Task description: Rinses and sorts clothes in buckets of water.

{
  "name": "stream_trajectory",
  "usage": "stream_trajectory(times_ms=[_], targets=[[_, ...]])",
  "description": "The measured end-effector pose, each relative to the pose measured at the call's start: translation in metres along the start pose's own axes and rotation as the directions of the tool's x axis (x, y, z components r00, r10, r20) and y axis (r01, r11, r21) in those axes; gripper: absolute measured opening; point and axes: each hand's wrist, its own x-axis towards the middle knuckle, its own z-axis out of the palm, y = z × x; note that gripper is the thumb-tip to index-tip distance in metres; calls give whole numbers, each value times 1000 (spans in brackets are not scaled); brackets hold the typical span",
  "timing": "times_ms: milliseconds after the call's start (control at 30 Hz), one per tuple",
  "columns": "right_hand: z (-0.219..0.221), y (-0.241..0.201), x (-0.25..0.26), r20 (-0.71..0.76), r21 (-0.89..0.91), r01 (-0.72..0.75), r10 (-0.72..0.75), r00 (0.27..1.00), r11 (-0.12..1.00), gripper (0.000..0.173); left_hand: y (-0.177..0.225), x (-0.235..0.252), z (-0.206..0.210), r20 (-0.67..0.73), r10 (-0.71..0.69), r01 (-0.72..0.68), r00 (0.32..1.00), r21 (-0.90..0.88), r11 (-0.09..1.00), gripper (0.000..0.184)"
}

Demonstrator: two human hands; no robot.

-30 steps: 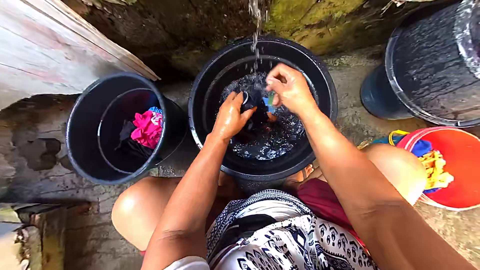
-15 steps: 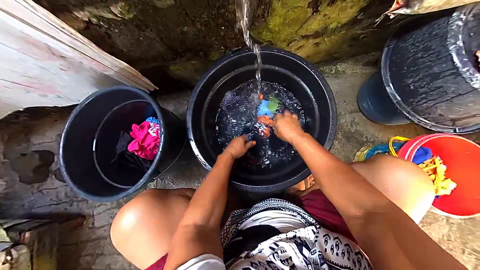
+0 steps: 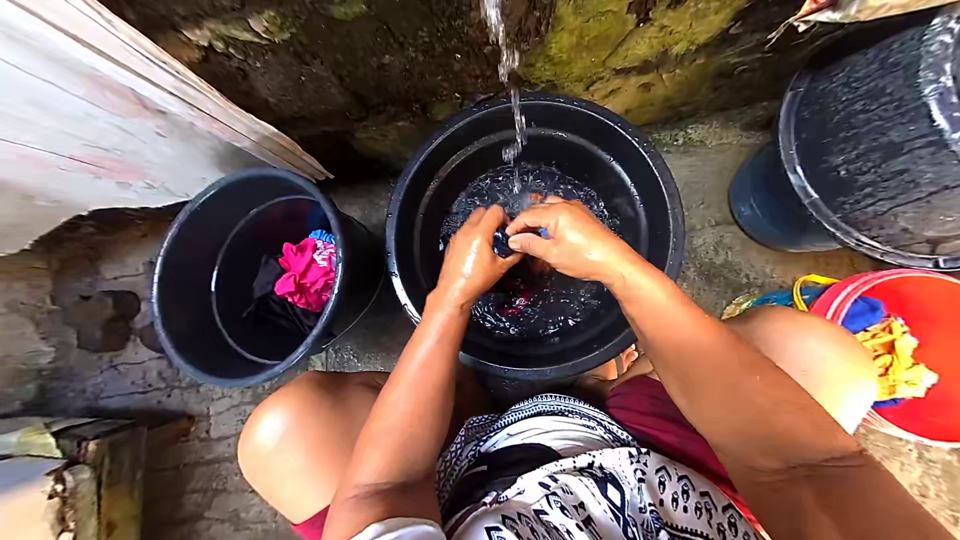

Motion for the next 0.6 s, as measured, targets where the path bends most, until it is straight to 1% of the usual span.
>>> stream_trajectory(times_ms=[33,67,100,133,167,233,267,300,333,367,400,433,467,533,567,600], targets=[[3,14,-4,-11,-26,-75,75,997,997,21,-12,-1,20,70,-60,58,996,36,998,37],[6,30,-7,-32,-39,-172,171,985,984,21,-27,-2,43,166,-144,132,975,85,988,38],[8,45,-10,-49,-42,-268,266,963,962,20,-43,-3,69,273,-234,202,933,142,969,41],[11,59,-12,-44,-46,-353,351,935,935,20,-59,-7,96,377,-317,253,870,210,944,45],[15,69,-14,-26,-51,-416,415,910,908,20,-73,-12,120,481,-394,288,783,281,915,50],[23,77,-15,48,-57,-494,497,867,868,21,-87,-19,150,624,-493,297,606,397,868,56],[26,80,-13,72,-60,-506,509,858,861,22,-88,-17,157,656,-514,277,552,437,855,56],[28,81,-11,97,-60,-513,517,851,856,23,-87,-15,160,671,-525,255,523,465,848,55],[30,83,-10,113,-44,-518,519,847,854,25,-86,-14,159,677,-529,241,511,478,845,53],[33,86,-9,119,-5,-527,524,843,850,27,-86,-15,155,680,-528,233,509,482,845,55],[37,89,-8,110,63,-541,533,839,839,30,-87,-14,150,677,-519,226,522,477,849,59],[39,94,-7,96,149,-567,558,824,810,34,-85,-12,142,670,-502,227,547,458,859,61],[43,98,-6,93,249,-609,607,789,753,40,-81,-10,131,659,-472,227,585,426,876,59],[52,102,-4,144,446,-704,732,666,553,54,-63,-3,100,601,-380,216,704,329,919,54],[59,106,-3,187,516,-727,769,611,452,63,-49,1,82,554,-304,171,775,280,945,51],[68,109,-4,232,573,-730,781,580,372,70,-32,3,65,493,-191,84,849,230,970,48]])
